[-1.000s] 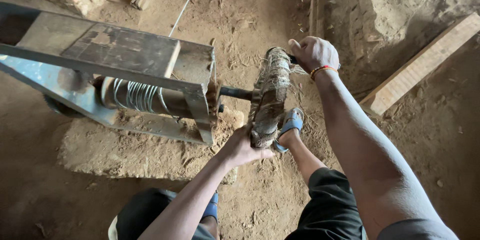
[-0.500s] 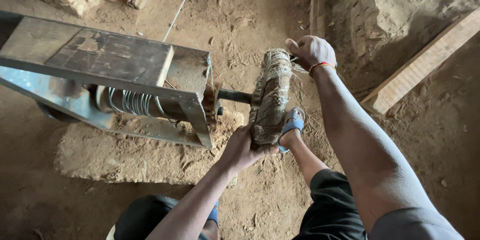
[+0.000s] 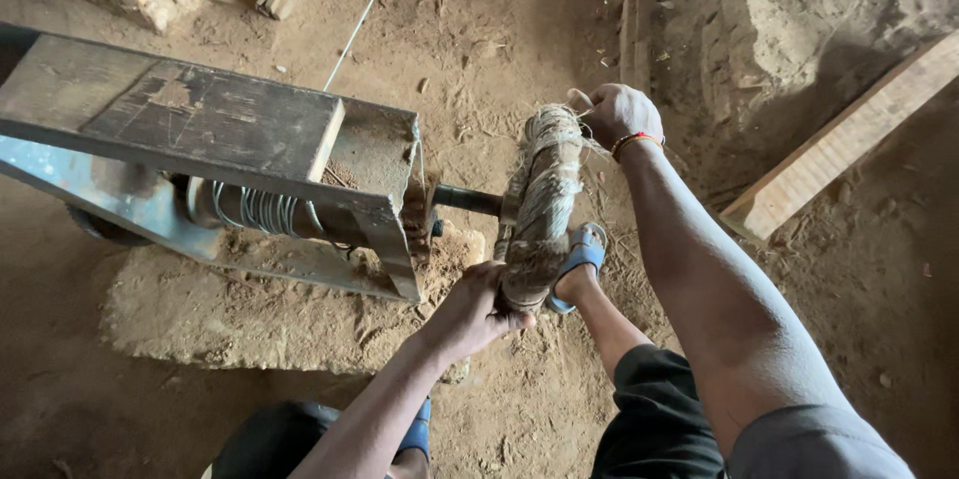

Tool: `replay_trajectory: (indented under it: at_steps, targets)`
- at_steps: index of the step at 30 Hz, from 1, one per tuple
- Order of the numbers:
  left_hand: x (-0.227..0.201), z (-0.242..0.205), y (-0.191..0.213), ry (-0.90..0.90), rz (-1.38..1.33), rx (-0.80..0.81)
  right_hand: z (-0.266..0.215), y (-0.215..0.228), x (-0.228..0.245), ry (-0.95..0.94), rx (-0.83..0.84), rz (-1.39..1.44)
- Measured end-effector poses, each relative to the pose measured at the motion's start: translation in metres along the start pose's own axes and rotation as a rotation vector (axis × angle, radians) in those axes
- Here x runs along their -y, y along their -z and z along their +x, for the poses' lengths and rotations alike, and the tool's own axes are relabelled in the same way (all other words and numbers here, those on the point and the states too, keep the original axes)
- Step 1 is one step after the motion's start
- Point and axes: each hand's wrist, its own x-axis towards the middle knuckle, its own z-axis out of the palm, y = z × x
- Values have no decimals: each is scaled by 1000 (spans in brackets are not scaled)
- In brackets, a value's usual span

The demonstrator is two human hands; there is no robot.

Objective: The person rotates a spool on a wooden machine to wind a thick rope around it by hand.

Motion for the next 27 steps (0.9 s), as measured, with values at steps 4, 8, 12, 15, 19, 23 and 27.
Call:
replay_trajectory:
  at_steps: [4,8,12,15,19,23,27]
  targets:
    - [3,-1,-3,-175,12,-131,6,-10,-3,-37,30,-7]
    - [5,1,-9,-179,-6,-163,12,-18,-8,-22,43,15]
    - [2,1,-12,-43,-25,-168,18,-27,-14,-9,58,18]
    - [-3,1,-9,1,-72,-177,20,-35,-18,-31,63,33]
    - [-16,6,-7,45,-133,-210,23,-46,-25,-33,68,42]
    - [-26,15,-3,177,-351,-191,27,-58,-30,-35,79,94]
    - [-26,15,14,250,-237,-74,27,-65,-35,-17,84,85]
